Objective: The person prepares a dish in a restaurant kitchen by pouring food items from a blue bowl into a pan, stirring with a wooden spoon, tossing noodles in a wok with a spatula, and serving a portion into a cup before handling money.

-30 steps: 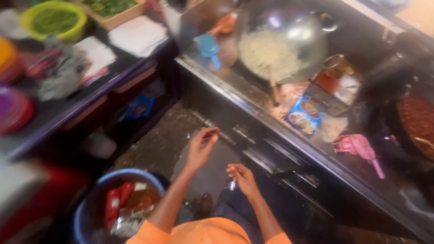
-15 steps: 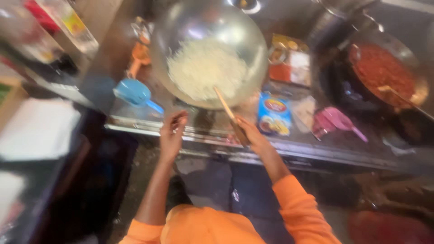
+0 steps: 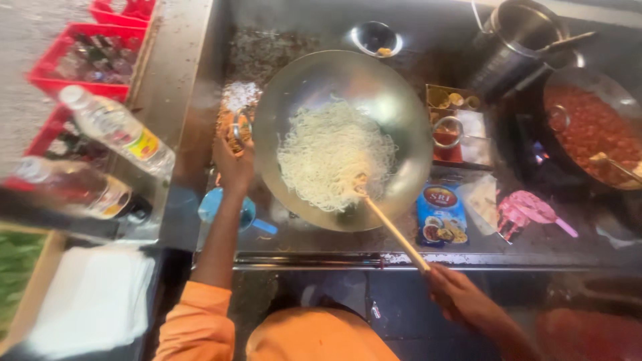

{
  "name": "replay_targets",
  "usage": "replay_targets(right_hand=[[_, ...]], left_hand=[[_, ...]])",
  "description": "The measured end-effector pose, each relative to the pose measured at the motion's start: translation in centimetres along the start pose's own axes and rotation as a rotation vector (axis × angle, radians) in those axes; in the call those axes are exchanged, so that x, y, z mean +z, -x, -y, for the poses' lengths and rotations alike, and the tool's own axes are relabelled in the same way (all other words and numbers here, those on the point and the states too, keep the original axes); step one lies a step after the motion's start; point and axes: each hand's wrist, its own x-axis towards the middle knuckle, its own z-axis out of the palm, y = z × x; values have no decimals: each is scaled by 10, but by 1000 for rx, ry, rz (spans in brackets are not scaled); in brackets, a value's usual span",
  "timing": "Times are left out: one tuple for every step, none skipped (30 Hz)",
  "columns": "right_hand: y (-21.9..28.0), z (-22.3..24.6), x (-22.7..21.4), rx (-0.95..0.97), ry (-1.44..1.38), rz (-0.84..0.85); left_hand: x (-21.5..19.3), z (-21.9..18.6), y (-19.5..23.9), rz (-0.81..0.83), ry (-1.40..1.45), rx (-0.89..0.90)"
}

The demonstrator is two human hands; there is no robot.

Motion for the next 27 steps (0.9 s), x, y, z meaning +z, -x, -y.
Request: replay_targets(right_hand=[[17,-1,3,-53,-4,18],[31,0,5,-108,-4,39],[43,0,7,-102,-3,32],[51,4,7,-102,30,0],[56,7,6,-102,63,-31],[59,10,7,-102,72,-25],[61,11,6,-141,262,-145],[59,12,5,-188,449,-262],[54,12,5,-193,456,-253],[45,9,6,-231,505,-349],[36,3,8,-271,552,-445],[21,-8,16,-459,523,-499],[0,-20,25,-646,488,-554],[-21,-33,32,-709,526,-550],[-40,-46,39,-773,565,-545],[-57,-58,47,-647,540,-506],[-69,-69,56,-521,514,-467],[-77,-78,62,-520,516,-465],[-85,-83,68,-350,317,-362],[-90,-89,75,-181,116,-252],[-93,-93,80,-179,114,-246],[-99,-95,84,-210,42,-287],[-102,-96,86,-241,-30,-329],[-102,-98,85,-240,-30,-327],[-100,-99,84,-308,91,-408],[-103,-94,81,-385,211,-491],[-107,-87,76,-393,209,-492]], left_hand=[[8,8,-10,4,57,-68],[13,15,-16,9,63,-74],[17,21,-21,55,66,-190],[19,25,-27,92,63,-304],[24,28,-31,85,64,-309],[28,31,-34,68,106,-392],[30,34,-37,50,149,-474],[31,38,-41,39,143,-476],[34,39,-44,-31,216,-401],[36,39,-48,-98,291,-322],[35,37,-54,-107,287,-322],[33,31,-58,-131,224,-311],[30,22,-59,-155,160,-300],[26,10,-57,-150,159,-305],[20,-3,-54,-165,53,-101],[19,-18,-56,-183,-49,110],[22,-34,-57,-185,-46,112],[25,-47,-54,-39,10,116],[30,-59,-49,107,67,122],[35,-68,-44,109,60,121],[41,-75,-39,222,4,187],[45,-79,-37,330,-49,254],[47,-79,-35,327,-53,254],[50,-76,-31,333,-84,307],[53,-72,-27,338,-116,361],[56,-65,-30,333,-117,367],[54,-55,-34,300,-156,343]])
